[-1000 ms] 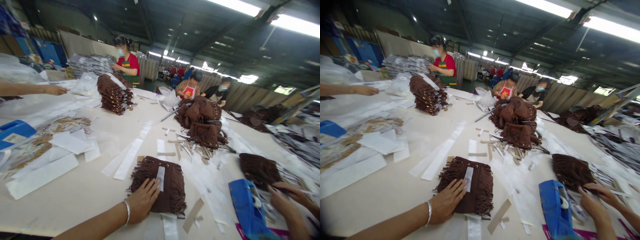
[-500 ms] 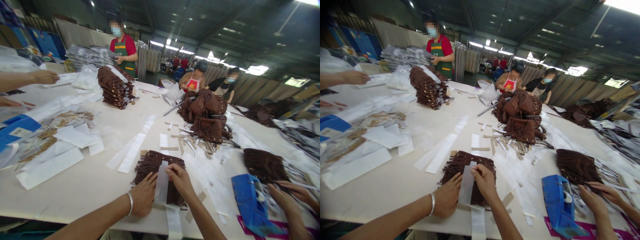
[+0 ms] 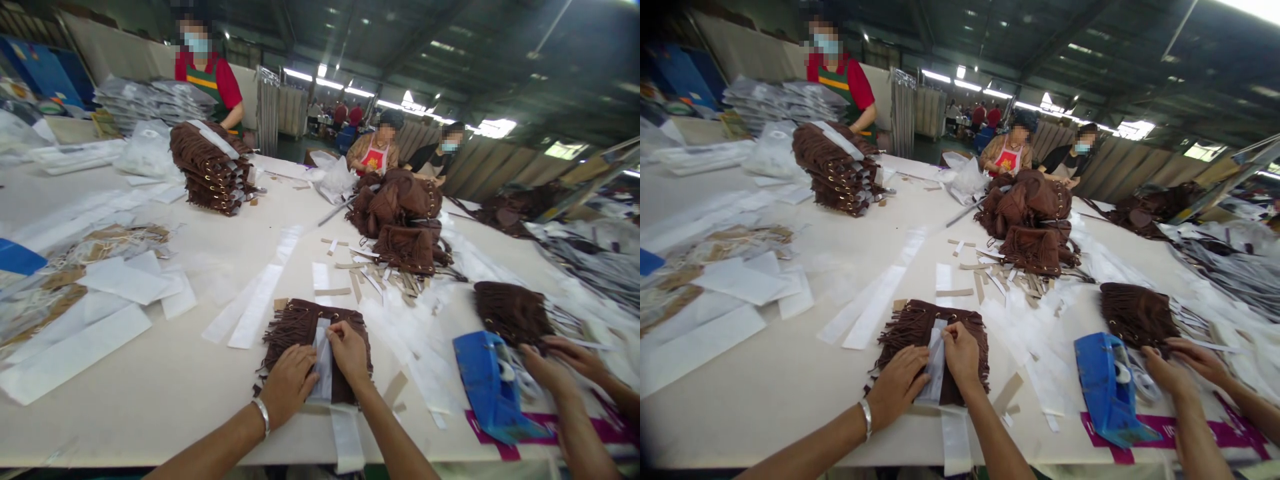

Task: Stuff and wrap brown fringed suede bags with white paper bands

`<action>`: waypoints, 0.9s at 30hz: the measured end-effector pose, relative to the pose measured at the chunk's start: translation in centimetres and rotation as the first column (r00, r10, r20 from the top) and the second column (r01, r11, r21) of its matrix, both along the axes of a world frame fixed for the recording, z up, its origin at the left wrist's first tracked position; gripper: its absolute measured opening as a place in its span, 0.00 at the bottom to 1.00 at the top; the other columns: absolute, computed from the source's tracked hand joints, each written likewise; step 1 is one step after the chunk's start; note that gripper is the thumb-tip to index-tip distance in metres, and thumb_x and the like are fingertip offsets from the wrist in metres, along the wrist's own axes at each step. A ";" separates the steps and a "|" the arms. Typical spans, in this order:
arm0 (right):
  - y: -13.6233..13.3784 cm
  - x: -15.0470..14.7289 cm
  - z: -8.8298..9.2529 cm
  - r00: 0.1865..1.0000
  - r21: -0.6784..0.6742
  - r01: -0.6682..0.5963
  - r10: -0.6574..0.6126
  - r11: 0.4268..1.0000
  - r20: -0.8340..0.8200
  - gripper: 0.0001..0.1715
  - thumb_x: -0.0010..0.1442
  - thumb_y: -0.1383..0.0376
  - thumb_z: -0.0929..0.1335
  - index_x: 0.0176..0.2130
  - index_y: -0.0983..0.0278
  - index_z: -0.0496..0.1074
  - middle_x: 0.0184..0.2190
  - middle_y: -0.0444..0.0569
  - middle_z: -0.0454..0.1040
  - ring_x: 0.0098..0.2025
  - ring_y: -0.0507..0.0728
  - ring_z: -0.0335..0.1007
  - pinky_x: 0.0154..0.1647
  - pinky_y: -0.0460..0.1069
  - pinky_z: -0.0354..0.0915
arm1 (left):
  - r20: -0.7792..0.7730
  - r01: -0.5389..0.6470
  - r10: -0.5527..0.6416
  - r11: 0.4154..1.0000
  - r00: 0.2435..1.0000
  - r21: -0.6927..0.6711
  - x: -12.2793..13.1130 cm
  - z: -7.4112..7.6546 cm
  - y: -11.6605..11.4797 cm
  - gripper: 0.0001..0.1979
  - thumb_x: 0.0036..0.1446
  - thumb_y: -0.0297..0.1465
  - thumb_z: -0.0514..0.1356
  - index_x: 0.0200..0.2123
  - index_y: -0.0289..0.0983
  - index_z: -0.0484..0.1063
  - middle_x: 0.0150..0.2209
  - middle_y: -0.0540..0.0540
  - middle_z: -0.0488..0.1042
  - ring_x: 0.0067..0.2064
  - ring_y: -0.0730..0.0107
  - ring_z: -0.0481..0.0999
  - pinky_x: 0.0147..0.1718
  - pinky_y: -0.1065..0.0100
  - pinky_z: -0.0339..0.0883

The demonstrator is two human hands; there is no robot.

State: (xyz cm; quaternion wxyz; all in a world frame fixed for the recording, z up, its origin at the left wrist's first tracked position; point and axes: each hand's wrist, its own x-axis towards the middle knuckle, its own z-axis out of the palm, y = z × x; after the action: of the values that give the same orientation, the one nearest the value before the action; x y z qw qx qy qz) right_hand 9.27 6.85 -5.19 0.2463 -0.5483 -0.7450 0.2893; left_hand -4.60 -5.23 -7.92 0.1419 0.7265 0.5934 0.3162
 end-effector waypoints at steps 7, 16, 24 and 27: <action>-0.4 -0.4 -0.4 0.993 0.058 0.015 -0.022 0.998 0.116 0.07 0.61 0.63 0.63 0.34 0.60 0.71 0.31 0.43 0.77 0.34 0.56 0.74 0.35 0.48 0.60 | -0.099 -0.017 0.013 0.999 0.995 -0.037 0.4 0.9 0.6 0.31 0.63 0.28 0.51 0.67 0.37 0.44 0.53 0.38 0.68 0.53 0.56 0.68 0.56 0.50 0.61; 0.4 -0.3 -1.2 0.992 0.095 0.030 -0.041 0.995 0.119 0.03 0.62 0.66 0.63 0.37 0.61 0.66 0.30 0.44 0.75 0.32 0.55 0.74 0.33 0.47 0.59 | -0.309 -0.058 0.049 0.998 0.950 -0.020 1.3 0.5 2.9 0.23 0.64 0.30 0.50 0.62 0.38 0.58 0.43 0.41 0.70 0.43 0.57 0.69 0.43 0.55 0.65; 0.7 -0.2 -1.3 0.996 0.033 0.037 -0.039 0.999 0.076 0.04 0.62 0.67 0.62 0.36 0.60 0.65 0.30 0.42 0.75 0.31 0.54 0.72 0.32 0.46 0.57 | -0.308 -0.051 0.082 0.993 0.948 0.108 1.9 0.0 3.2 0.17 0.64 0.25 0.50 0.55 0.35 0.65 0.37 0.44 0.70 0.38 0.62 0.69 0.43 0.55 0.63; 0.7 -0.2 -1.3 0.997 0.019 0.035 -0.036 0.999 0.062 0.04 0.62 0.67 0.62 0.35 0.60 0.65 0.30 0.42 0.75 0.32 0.55 0.73 0.34 0.46 0.58 | -0.296 -0.012 0.047 0.993 0.954 0.119 1.6 -0.2 3.6 0.17 0.64 0.24 0.50 0.55 0.34 0.64 0.37 0.44 0.70 0.38 0.63 0.68 0.45 0.54 0.62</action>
State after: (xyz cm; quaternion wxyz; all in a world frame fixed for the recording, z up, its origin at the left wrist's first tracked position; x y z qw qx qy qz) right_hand 9.04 7.55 -6.54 0.2328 -0.5680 -0.7450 0.2611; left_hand -2.97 -1.64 -8.12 0.0035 0.7640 0.5992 0.2392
